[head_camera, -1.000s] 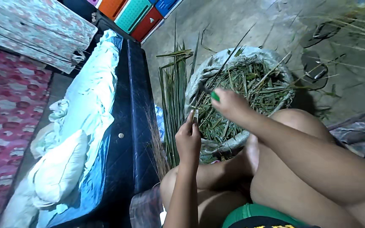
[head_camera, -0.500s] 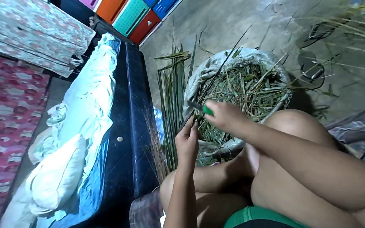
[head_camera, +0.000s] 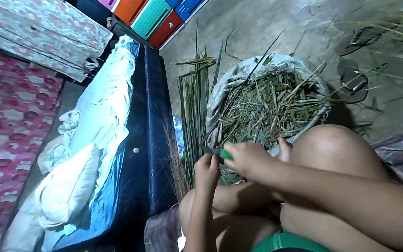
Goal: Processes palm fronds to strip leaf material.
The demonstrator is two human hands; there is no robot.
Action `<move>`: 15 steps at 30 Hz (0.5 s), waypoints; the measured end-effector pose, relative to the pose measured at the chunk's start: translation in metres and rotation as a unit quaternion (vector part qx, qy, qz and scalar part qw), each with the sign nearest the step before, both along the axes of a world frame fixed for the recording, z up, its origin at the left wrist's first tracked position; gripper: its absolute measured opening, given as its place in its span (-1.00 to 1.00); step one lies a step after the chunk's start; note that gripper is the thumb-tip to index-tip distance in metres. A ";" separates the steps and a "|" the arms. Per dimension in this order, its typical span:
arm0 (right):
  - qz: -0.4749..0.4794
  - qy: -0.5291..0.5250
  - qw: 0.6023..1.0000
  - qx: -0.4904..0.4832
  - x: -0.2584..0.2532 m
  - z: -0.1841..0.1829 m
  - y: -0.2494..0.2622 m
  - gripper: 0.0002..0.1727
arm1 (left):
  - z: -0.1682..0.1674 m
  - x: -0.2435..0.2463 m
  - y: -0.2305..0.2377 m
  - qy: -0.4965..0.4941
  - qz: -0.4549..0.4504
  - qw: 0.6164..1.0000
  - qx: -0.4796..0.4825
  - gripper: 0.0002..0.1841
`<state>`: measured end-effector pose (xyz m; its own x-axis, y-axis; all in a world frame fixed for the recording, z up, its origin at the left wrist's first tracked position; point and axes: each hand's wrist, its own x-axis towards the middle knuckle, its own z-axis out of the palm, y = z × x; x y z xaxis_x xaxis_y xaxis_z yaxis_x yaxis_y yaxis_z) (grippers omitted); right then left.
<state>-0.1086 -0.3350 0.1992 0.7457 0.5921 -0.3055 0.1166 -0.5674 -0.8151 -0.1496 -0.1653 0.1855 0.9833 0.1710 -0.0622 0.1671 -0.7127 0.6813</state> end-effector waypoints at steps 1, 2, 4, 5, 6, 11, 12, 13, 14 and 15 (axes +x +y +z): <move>0.025 -0.004 1.000 -0.018 -0.005 0.000 0.007 -0.61 | 0.002 0.001 -0.001 -0.003 0.005 1.000 0.021 -0.71; 0.032 -0.012 0.999 -0.036 -0.006 -0.001 0.011 -0.61 | 0.003 0.002 -0.001 -0.006 0.003 0.999 0.041 -0.70; 0.008 -0.036 0.997 -0.073 0.003 -0.005 0.013 -0.60 | 0.000 0.005 -0.002 -0.012 -0.009 0.997 0.076 -0.70; -0.012 -0.047 0.994 -0.094 0.010 -0.007 0.013 -0.61 | -0.002 0.007 -0.003 -0.004 -0.012 0.997 0.077 -0.68; -0.037 -0.058 0.992 -0.110 0.018 -0.010 0.012 -0.62 | -0.003 0.009 -0.004 0.000 -0.013 0.997 0.072 -0.67; -0.199 -0.075 0.968 -0.129 0.053 -0.027 -0.008 -0.64 | -0.009 0.013 -0.008 0.010 -0.013 0.997 0.074 -0.62; -0.223 -0.082 0.963 -0.123 0.056 -0.029 -0.012 -0.65 | -0.010 0.013 -0.007 0.014 -0.013 0.997 0.074 -0.61; -0.234 -0.090 0.961 -0.120 0.057 -0.030 -0.014 -0.66 | -0.011 0.013 -0.007 0.018 -0.012 0.997 0.074 -0.61; -0.228 -0.086 0.963 -0.112 0.054 -0.028 -0.014 -0.67 | -0.012 0.013 -0.007 0.021 -0.010 0.997 0.075 -0.61; -0.202 -0.066 0.972 -0.101 0.047 -0.023 -0.011 -0.67 | -0.013 0.014 -0.007 0.021 -0.008 0.997 0.077 -0.61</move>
<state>-0.0615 -0.3462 0.1761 0.9455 0.1806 -0.2711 -0.0530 -0.7359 -0.6750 -0.1356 -0.1721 0.1720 0.9829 0.1669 -0.0779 0.1818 -0.8115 0.5554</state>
